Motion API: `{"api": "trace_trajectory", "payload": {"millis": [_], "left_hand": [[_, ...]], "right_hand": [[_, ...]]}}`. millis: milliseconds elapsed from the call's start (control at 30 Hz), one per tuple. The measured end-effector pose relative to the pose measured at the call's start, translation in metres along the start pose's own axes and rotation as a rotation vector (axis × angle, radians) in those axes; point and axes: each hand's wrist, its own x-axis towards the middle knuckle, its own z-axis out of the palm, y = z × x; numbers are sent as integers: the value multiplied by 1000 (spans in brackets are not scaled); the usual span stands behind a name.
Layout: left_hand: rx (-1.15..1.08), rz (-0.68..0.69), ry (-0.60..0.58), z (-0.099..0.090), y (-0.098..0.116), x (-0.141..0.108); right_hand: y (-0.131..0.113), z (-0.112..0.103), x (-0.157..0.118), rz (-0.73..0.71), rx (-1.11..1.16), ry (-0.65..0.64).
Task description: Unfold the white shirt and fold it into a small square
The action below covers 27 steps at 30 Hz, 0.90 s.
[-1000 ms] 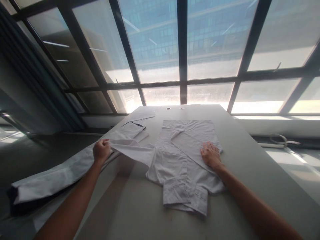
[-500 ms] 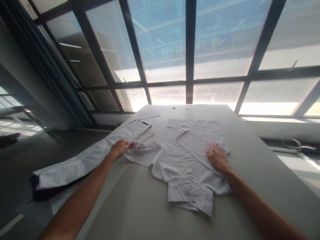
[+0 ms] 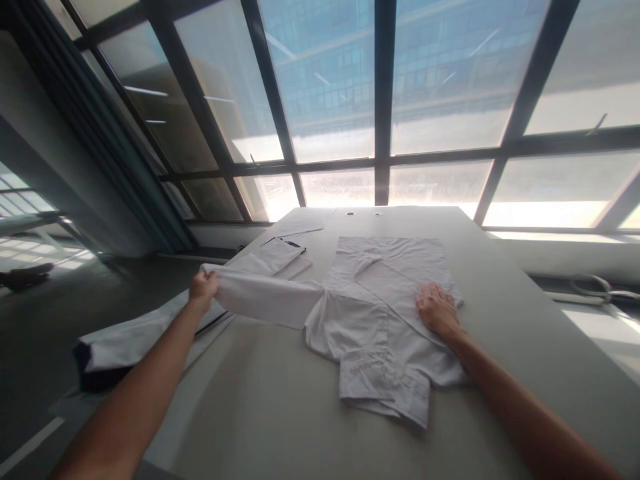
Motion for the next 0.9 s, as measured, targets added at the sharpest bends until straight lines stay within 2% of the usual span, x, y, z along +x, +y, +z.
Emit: {"api": "trace_trajectory", "payload": {"millis": [100,200,267,300,333,400,467,500,600,800,900], "left_hand": [[-22,-65,-49,5,6,-5],[3,-87,7,13,10,-31],[24,7,68,20,10,-61],[16,145,70,24,10,-80],[-23,310,-5,29,10,-99],[-129,613,-308,36,13,-134],[-189,791,-546,41,16,-159],[-195,837,-600,42,17,-167],[-166,885,-604,41,16,-170],[-100,906,-594,37,-1,-146],[-72,891,-562,34,5,-140]], "right_hand": [[-1,-2,-1,7,-1,-10],[-2,-4,-2,16,0,-9],[-2,-5,-2,10,-1,0],[-2,-5,-2,4,0,5],[-2,-4,-2,-1,1,8],[-1,-3,-1,-4,4,8],[0,-2,-1,-3,3,3],[1,-2,0,-2,1,-1],[4,-1,2,-13,5,-15],[11,-2,5,-61,22,-21],[11,-2,5,-58,17,-21]]}}
